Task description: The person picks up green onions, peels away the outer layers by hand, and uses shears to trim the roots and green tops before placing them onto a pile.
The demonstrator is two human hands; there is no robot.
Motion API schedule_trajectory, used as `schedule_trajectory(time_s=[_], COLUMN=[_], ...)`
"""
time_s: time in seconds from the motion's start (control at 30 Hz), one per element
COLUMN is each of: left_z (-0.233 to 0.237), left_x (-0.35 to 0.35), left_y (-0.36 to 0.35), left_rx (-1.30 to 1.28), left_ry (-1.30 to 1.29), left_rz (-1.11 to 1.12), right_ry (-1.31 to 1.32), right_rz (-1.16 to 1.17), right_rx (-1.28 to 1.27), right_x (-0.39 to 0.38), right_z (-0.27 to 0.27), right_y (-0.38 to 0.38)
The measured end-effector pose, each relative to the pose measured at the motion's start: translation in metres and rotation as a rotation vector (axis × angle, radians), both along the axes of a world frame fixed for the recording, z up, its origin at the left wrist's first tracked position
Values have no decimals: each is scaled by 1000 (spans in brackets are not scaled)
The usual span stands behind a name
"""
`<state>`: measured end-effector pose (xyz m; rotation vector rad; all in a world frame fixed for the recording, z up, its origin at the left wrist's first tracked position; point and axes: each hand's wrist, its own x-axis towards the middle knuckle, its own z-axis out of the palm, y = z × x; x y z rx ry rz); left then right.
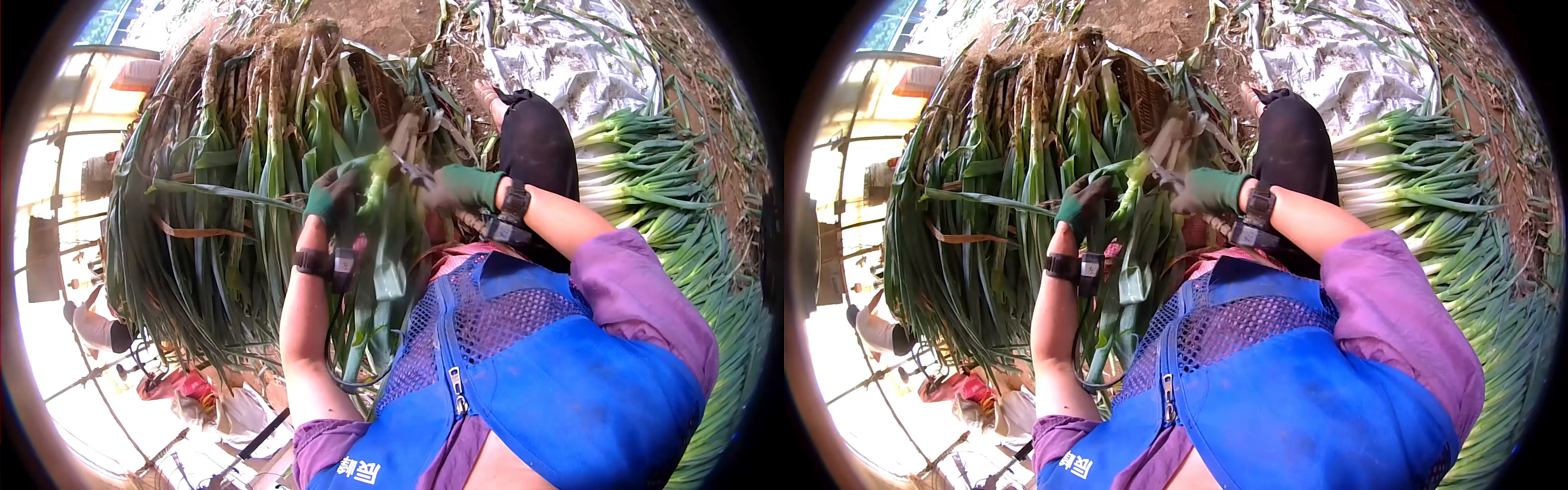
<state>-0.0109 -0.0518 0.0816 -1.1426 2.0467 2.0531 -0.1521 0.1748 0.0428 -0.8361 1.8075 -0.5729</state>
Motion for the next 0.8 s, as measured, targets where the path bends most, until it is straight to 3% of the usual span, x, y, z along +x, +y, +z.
schedule_trajectory(time_s=[0.1, 0.27, 0.3, 0.4, 0.43, 0.47, 0.53, 0.63, 0.77, 0.8], left_z=[-5, -6, 0, -49, -57, -14, -2, -22, -13, -3], left_x=[-9, -17, -18, -10, 0, -12, -15, -18, 1, 7], left_y=[-2, -8, -2, 3, 5, 33, 47, 32, 0, -4], left_rx=[63, 251, 145, -275, -552, -754, -770, -820, 98, 24], left_ry=[53, 146, 188, -37, -435, -596, -610, -628, -449, -427], left_rz=[95, 189, 67, -291, -447, -617, -587, -560, -293, -251], right_ry=[8, 42, 42, 47, 51, 53, 54, 31, 45, 4], right_rz=[57, 130, 135, 55, 14, -15, -84, -153, -228, -234], right_rx=[-13, -43, -40, 12, 32, 36, 51, -32, -156, -177], right_x=[7, 14, 13, 12, 11, 10, 6, 4, -3, -5], right_z=[23, 7, 9, 7, 6, 7, 8, -13, -18, -11], right_y=[15, 25, 26, 25, 23, 22, 25, 26, 28, 28])
